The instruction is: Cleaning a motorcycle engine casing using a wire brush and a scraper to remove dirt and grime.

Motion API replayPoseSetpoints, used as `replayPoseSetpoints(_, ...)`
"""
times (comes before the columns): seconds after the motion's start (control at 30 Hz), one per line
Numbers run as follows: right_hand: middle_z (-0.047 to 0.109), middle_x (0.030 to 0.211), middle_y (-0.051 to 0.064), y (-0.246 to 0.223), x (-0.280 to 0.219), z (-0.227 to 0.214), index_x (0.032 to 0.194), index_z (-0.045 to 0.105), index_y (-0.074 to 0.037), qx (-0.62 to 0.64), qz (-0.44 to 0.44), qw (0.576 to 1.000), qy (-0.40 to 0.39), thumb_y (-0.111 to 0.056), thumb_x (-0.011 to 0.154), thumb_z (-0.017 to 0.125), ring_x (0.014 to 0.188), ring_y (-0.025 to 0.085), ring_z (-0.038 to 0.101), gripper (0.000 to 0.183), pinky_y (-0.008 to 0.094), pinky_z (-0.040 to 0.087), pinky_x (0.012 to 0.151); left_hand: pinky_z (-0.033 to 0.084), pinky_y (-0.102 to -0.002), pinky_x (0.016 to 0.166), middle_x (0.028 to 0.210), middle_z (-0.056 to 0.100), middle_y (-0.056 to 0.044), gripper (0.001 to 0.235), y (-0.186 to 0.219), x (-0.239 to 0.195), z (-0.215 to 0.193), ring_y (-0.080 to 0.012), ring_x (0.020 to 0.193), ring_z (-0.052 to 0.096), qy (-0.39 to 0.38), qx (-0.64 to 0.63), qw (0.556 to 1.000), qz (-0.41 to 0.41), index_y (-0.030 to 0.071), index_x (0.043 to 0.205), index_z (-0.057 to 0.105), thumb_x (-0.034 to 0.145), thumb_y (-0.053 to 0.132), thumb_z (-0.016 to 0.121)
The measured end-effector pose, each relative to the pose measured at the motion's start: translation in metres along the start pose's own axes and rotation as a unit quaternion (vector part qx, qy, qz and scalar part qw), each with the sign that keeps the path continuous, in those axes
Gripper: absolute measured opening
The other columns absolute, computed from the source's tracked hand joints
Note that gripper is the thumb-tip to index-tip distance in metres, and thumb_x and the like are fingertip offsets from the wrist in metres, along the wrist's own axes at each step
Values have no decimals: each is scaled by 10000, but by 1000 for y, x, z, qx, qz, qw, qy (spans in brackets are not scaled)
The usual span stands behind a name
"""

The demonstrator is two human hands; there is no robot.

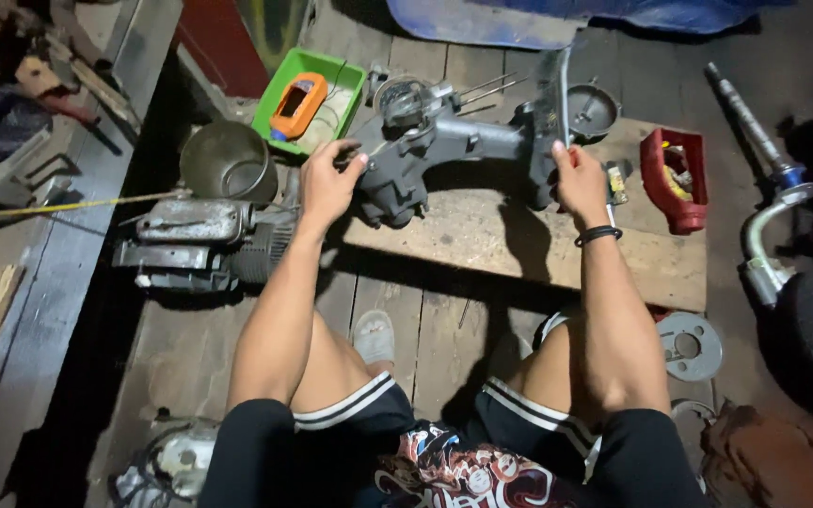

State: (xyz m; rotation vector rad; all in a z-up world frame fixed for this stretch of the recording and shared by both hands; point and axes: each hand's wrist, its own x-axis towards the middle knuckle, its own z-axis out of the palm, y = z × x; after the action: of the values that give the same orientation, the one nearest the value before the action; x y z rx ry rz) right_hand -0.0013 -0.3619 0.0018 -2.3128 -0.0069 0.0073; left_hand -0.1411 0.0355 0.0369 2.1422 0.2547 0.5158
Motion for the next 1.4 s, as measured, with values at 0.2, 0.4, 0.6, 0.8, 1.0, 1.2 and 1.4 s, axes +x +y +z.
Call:
replayPoseSetpoints(0.2,701,731,95,-1,-6,-14,962,707,-146,19,38,999,5,-618,1039,517,905,328,702,515,480,497,866,508,-416,982,1063,662,-19,248,-19,16,23,-256,1086,647,24,53,998,-2,243,1149,749,929,353,786)
replayPoseSetpoints(0.4,633,840,266,-25,-30,-34,1196,688,-36,23,-111,990,86,-381,1065,600,875,481,635,380,563,443,799,461,-469,1007,1098,632,-95,253,-13,21,29,-339,1100,614,57,60,996,12,157,1184,737,998,328,719)
replayPoseSetpoints(0.6,650,981,245,-68,-60,3,1236,639,-9,-20,-322,946,37,-311,1001,655,953,458,637,382,529,486,898,416,-549,1028,1182,585,-156,359,-25,38,44,-403,1180,544,75,56,993,-73,134,1254,669,1086,421,532)
replayPoseSetpoints(0.8,629,812,70,-49,-57,14,911,635,-152,-351,-299,886,-50,-565,1025,490,825,305,688,452,434,549,746,405,-528,1040,1219,545,-99,455,-37,44,53,-347,1212,518,-5,69,989,-131,163,1285,610,1112,521,387)
replayPoseSetpoints(1.0,551,757,-26,-6,-34,16,904,586,-263,-387,-290,875,18,-588,1063,462,698,223,671,382,342,534,611,159,-653,1192,1443,484,18,421,-50,56,55,-303,1424,368,-139,159,964,-163,344,1370,594,1077,592,421)
replayPoseSetpoints(1.2,642,757,55,-49,-44,40,891,625,-208,-318,-323,891,-11,-535,995,562,734,287,701,349,418,550,646,69,-696,1194,1505,458,-20,443,-47,54,59,-301,1468,309,-132,155,963,-175,258,1420,566,1098,527,422)
replayPoseSetpoints(1.4,622,760,64,-12,-29,32,904,606,-210,-320,-261,910,-32,-554,1016,527,779,306,704,371,429,549,665,73,-736,1184,1526,434,-7,438,-39,53,56,-293,1492,270,-155,159,957,-185,272,1437,541,1087,507,423)
